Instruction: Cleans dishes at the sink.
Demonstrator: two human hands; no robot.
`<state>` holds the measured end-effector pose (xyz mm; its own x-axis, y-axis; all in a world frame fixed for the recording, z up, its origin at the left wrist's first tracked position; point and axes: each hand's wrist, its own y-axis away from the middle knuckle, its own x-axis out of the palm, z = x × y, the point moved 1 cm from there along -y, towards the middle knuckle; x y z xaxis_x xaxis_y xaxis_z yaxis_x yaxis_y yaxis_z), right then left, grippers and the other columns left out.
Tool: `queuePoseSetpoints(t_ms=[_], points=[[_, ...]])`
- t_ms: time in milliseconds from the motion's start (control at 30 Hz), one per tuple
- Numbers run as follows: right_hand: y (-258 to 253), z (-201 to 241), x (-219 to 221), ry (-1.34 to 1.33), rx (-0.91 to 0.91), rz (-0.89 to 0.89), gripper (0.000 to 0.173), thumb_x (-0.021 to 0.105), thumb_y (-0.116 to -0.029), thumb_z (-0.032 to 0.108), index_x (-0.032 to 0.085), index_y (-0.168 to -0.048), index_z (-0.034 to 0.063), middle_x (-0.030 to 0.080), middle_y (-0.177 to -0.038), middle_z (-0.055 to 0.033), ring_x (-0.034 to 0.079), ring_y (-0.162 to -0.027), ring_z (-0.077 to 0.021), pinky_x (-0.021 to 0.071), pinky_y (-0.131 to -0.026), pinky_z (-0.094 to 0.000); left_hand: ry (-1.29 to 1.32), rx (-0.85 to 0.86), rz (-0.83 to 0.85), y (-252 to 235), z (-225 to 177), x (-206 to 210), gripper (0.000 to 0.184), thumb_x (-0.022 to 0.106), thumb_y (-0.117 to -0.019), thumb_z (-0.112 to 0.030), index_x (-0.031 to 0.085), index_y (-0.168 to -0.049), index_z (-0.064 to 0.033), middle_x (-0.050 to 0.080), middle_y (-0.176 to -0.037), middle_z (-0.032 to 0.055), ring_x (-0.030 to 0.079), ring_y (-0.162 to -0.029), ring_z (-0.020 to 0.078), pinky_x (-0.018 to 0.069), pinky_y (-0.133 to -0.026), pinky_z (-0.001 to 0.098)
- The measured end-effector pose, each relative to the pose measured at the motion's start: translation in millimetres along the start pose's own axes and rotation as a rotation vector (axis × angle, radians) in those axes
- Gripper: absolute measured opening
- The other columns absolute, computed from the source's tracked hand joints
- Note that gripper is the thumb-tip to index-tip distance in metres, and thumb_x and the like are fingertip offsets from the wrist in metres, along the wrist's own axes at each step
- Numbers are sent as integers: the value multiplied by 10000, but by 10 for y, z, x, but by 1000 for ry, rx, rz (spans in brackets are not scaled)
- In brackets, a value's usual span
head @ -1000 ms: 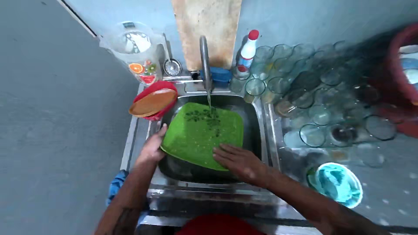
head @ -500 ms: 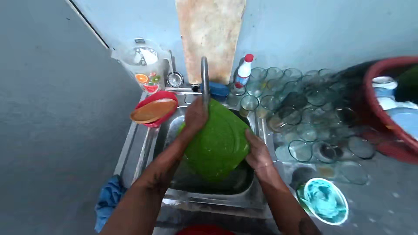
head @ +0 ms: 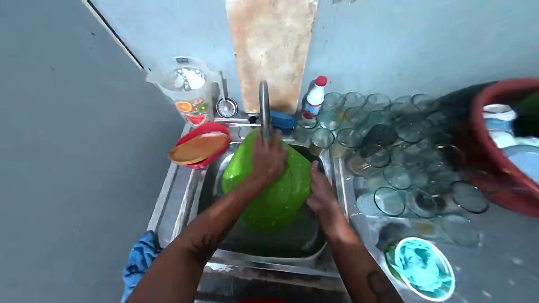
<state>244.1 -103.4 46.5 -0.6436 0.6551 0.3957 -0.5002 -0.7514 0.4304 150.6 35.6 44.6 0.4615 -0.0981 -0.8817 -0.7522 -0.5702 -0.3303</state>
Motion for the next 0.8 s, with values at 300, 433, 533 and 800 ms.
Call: queuePoseSetpoints(t_ms=[300,433,533,800], points=[[39,249,-123,81,66,-47,490,364,-1100,454,598,-1243,48,718,-981,-107,718,-883,-187,625,-766,-390,455,-386,270,-223,614,-446,509,482,-1080,-383,507,-1454,-38,603,-1359,212,599,-1239,325,472,-1052,544],[-179,367,-143,569,-141,-41,510,484,-1061,490,639,-1278,56,685,-1112,-160,664,-963,-256,560,-829,-479,1268,-720,313,247,954,-738,363,550,-1014,-352,595,-1296,-128,719,-1036,56,699,-877,158,612,-761,380],[-304,313,276,1165,-608,-182,500,437,-1100,370,605,-1317,-48,632,-1286,-284,631,-1177,-450,505,-962,-621,1437,-826,105,520,816,-846,272,463,-1054,-279,609,-1220,-119,724,-995,46,706,-897,158,613,-781,380],[-465,-402,1132,1388,-1418,219,487,547,-1032,380,625,-1396,66,578,-1485,-138,520,-1401,-343,375,-1164,-577,1436,-884,-216,895,698,-825,330,331,-1115,-198,532,-1305,-19,707,-1021,87,706,-921,165,611,-834,382]])
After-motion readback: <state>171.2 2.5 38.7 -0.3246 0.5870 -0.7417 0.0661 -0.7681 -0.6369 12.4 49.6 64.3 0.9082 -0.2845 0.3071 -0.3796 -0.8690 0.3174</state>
